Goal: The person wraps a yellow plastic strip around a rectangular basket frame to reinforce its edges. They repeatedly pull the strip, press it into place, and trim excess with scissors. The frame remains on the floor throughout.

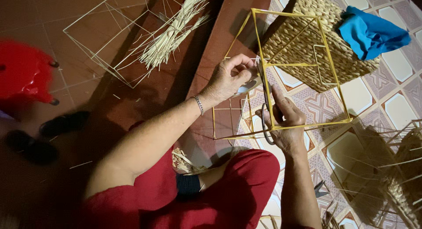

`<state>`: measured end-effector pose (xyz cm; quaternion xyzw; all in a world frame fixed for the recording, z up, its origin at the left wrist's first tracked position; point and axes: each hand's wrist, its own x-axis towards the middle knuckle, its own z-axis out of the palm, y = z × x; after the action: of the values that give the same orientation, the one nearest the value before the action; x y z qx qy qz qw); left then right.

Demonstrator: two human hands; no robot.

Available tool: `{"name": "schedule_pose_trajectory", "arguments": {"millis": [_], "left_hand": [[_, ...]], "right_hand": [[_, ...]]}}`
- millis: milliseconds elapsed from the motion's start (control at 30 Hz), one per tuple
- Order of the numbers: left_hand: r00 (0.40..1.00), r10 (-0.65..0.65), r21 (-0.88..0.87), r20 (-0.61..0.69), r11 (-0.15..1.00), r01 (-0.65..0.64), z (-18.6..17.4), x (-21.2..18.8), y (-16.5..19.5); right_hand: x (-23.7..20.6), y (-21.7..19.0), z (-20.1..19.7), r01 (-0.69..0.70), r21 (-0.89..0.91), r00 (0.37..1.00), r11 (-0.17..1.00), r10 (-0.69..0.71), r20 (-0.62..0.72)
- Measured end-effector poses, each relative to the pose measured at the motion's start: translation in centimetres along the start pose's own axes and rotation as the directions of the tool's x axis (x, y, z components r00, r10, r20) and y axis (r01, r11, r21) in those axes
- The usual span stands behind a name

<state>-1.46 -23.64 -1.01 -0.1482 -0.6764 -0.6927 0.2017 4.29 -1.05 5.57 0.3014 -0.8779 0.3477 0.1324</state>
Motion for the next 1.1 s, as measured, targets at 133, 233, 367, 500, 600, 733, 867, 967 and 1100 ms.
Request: {"name": "schedule_pose_trajectory", "arguments": {"millis": [133,233,367,500,600,733,867,967,1100], "left_hand": [[0.997,-0.076,-0.063,-0.003,0.995,0.075,0.2,0.0,-0.1],[0.998,-0.069,-0.106,0.009,0.992,0.069,0.4,0.0,-0.3],[0.998,-0.059,0.032,0.033,0.998,0.058,0.2,-0.3,-0.3],[0.964,-0.213,0.165,0.158,0.968,0.187,-1.2,-0.6,1.0],[0.881,-0.327,0.393,0.342,0.901,0.182,-3.0,-1.2,2.4],[0.660,-0.558,0.619,0.502,0.766,0.177,-3.7,-3.0,3.8],[0.598,-0.484,0.610,0.639,0.792,-0.012,-2.1,-5.2,4.1],[0.602,-0.354,0.538,0.716,0.829,-0.153,-0.2,-7.0,4.4],[0.542,-0.405,0.531,0.736,0.842,-0.092,2.5,-8.8,4.9]], "right_hand": [[0.1,-0.1,0.3,-0.012,0.007,1.000,1.000,0.012,-0.001],[0.3,-0.4,0.2,0.030,0.040,1.000,0.999,-0.030,-0.008],[0.4,-0.9,0.2,-0.090,0.086,0.995,0.992,0.085,0.060],[-1.4,-1.0,0.0,-0.219,0.109,0.975,0.970,0.213,0.059],[-4.0,0.0,-0.8,-0.301,0.155,0.954,0.941,0.295,0.058],[-11.5,1.3,-1.3,-0.288,0.154,0.956,0.945,0.294,-0.018],[-21.0,3.6,-1.5,-0.446,0.136,0.866,0.885,0.465,-0.185],[-27.6,6.8,-1.1,-0.611,0.244,0.677,0.753,0.657,-0.332],[-35.5,10.9,0.1,-0.777,0.227,0.486,0.587,0.789,-0.377]]}}
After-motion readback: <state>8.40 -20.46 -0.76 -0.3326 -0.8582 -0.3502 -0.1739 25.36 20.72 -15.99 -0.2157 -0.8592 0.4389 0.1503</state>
